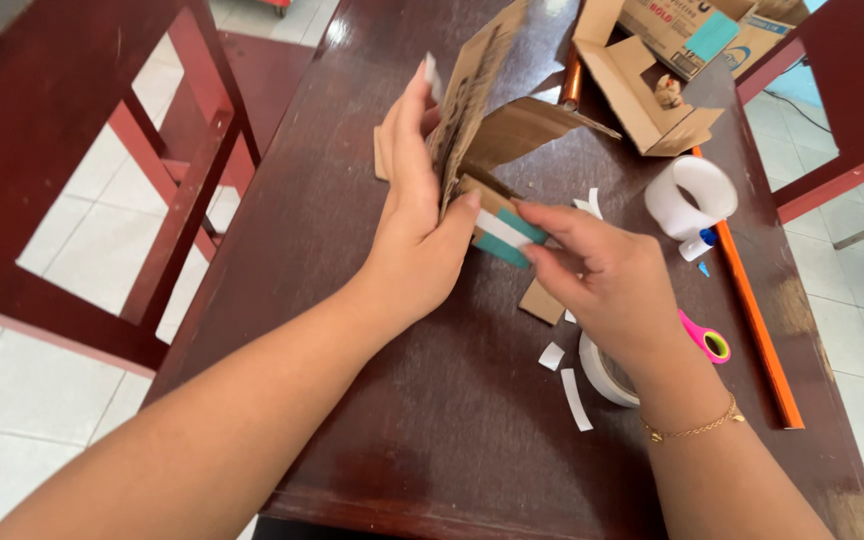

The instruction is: The person assembles a small cardboard box by folding flaps, cutting excess material with a utility knife, and securing edges with tape. They use scissors to trim tape and repeatedly adjust the box structure to ensure it holds its shape.

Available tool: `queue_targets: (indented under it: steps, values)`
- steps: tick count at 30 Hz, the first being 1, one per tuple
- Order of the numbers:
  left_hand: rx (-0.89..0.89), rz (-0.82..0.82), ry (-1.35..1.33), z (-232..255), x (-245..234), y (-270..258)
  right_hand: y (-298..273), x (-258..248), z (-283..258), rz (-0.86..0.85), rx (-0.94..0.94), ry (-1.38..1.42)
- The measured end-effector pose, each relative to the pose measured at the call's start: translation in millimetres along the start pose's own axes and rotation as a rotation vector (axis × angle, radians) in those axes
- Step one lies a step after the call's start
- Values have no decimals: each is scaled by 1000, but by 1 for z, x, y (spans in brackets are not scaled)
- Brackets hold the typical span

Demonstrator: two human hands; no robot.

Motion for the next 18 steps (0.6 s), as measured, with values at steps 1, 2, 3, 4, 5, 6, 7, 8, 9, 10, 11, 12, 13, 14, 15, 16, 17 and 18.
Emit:
queue_targets:
  steps: [1,2,3,4,5,6,7,8,9,10,11,12,13,14,15,16,17,18]
  values:
    - [8,3,8,0,-1,0,0,0,-2,10,-1,-19]
    - [16,5,15,1,-1,0,0,0,-4,19,-2,-37]
    - [23,10,32,1,-3,1,0,1,-7,32,-3,-55]
    - [24,15,29,1,-4,2,0,1,-10,44,-33,-67]
    - [26,17,24,1,-5,2,0,1,-12,58,-62,-80]
    - [22,19,-1,0,-7,3,0,0,-15,72,-91,-94]
    - [20,20,-10,-1,-7,4,0,-1,-19,110,-157,-131]
    - [19,20,-19,-1,-7,5,-1,-2,-22,147,-223,-167]
    - [19,22,-9,-2,-7,5,-2,-4,-25,184,-292,-204]
    - [16,24,-13,-2,-8,5,-3,-6,-28,199,-306,-266]
    - [13,26,-15,-2,-8,6,-4,-7,-30,214,-322,-327]
    - [7,27,-31,-2,-9,6,-4,-8,-32,230,-337,-387]
    - [6,25,-39,-2,-10,7,-4,-8,-33,219,-326,-368]
    - [1,26,-48,-2,-10,7,-4,-8,-34,207,-314,-350]
    - [1,24,-51,-2,-10,8,-4,-8,-34,196,-303,-331]
    - [-3,23,-42,-1,-10,7,-4,-8,-35,195,-307,-343]
    - [-6,22,-33,-1,-9,8,-4,-9,-35,194,-310,-354]
    - [-12,22,-13,0,-8,7,-4,-9,-35,192,-314,-366]
Point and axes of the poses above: each hand's wrist, its own y-axis towards the middle knuckle, its own x-axis out of the palm, z = x × y, the point moved 1 cm from there along y, towards the middle knuckle, and after that the axes turned 12 degrees about -y, right-handed, at the moved point
